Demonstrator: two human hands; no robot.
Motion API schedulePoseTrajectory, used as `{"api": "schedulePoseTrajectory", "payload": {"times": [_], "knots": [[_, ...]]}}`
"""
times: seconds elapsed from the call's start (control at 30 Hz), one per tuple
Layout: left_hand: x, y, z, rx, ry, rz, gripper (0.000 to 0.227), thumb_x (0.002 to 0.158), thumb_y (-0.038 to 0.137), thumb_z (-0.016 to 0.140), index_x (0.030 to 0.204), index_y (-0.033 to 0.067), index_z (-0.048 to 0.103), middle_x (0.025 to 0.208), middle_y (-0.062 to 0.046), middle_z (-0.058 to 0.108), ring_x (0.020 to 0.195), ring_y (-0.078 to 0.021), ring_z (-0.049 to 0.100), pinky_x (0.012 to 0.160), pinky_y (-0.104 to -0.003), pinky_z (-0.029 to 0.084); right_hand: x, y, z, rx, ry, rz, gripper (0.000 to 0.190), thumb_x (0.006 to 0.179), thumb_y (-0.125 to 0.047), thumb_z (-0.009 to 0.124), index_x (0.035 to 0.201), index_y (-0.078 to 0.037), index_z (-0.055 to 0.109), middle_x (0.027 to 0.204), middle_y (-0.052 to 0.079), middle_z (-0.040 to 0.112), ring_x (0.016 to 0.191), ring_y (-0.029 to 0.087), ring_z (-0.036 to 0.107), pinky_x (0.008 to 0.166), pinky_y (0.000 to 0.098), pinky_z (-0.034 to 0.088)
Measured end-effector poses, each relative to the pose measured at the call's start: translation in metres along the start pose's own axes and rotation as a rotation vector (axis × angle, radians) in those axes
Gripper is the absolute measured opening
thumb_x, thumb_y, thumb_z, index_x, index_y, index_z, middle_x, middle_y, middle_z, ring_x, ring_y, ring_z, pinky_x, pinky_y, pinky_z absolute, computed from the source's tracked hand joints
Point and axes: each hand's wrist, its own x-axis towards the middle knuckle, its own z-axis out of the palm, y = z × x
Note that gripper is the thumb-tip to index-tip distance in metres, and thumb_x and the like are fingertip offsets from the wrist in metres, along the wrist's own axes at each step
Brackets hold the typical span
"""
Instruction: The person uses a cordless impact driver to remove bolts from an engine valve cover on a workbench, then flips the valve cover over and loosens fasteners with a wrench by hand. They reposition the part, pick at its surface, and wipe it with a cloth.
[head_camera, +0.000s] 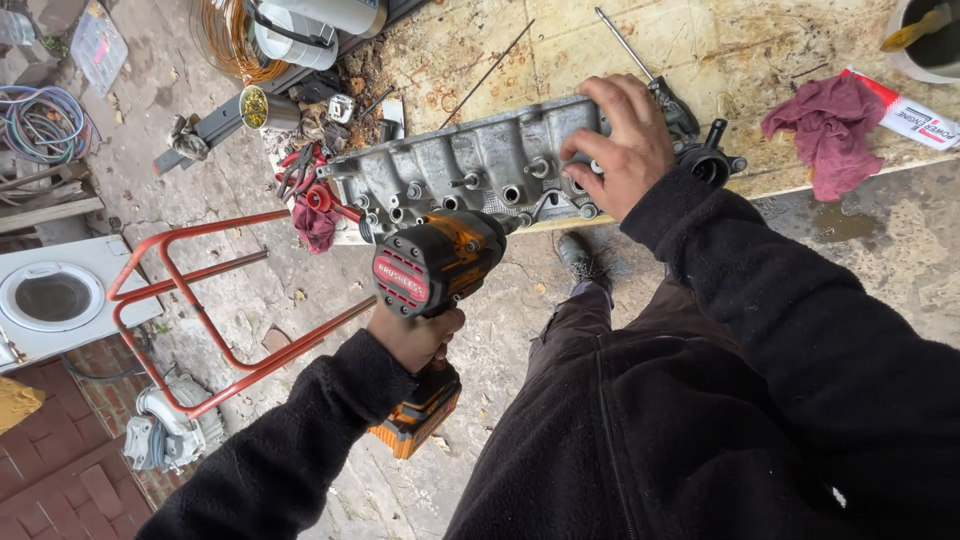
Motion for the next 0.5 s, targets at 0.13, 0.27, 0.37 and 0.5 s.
{"api": "schedulePoseTrajectory", "payload": {"times": [0.13,0.27,0.37,0.5], "knots": [[0.011,0.006,0.0,0.134,-0.058,-0.07,0.023,0.083,0.002,0.07,0.105,0.003,0.064,0.057,-0.004,0.062,0.043,-0.0155,0.061,0.041,-0.032,0.055,0.0,-0.002,0.003,0.001,0.013,0.015,0.028,0.079,-0.025,0.095,0.089,-0.015,0.072,0.147,0.013,0.046,0.143,0.037,0.04,0.121,0.054,0.036],[0.017,0.001,-0.001,0.171,-0.086,-0.103,0.014,0.085,0.005,0.071,0.095,-0.001,0.066,0.058,-0.006,0.062,0.045,-0.0178,0.063,0.043,-0.034,0.055,0.001,-0.004,0.002,0.017,0.018,0.023,0.028,0.077,-0.025,0.095,0.089,-0.015,0.072,0.147,0.014,0.047,0.142,0.038,0.04,0.12,0.0547,0.036],[0.04,-0.029,-0.014,0.631,-0.049,0.414,0.016,0.082,0.015,0.075,0.09,0.0043,0.066,0.065,-0.009,0.066,0.053,-0.0247,0.066,0.051,-0.038,0.057,0.002,-0.007,0.0,0.019,0.024,0.021,0.028,0.077,-0.023,0.095,0.09,-0.015,0.072,0.147,0.013,0.047,0.142,0.038,0.04,0.119,0.0542,0.037],[0.033,0.023,-0.019,0.999,-0.192,0.218,0.024,0.076,0.022,0.074,0.096,0.0094,0.068,0.071,-0.009,0.072,0.064,-0.0284,0.073,0.066,-0.04,0.06,0.001,-0.01,-0.005,0.033,0.031,0.029,0.028,0.077,-0.021,0.095,0.09,-0.015,0.071,0.147,0.013,0.048,0.142,0.037,0.041,0.121,0.0527,0.037]]}}
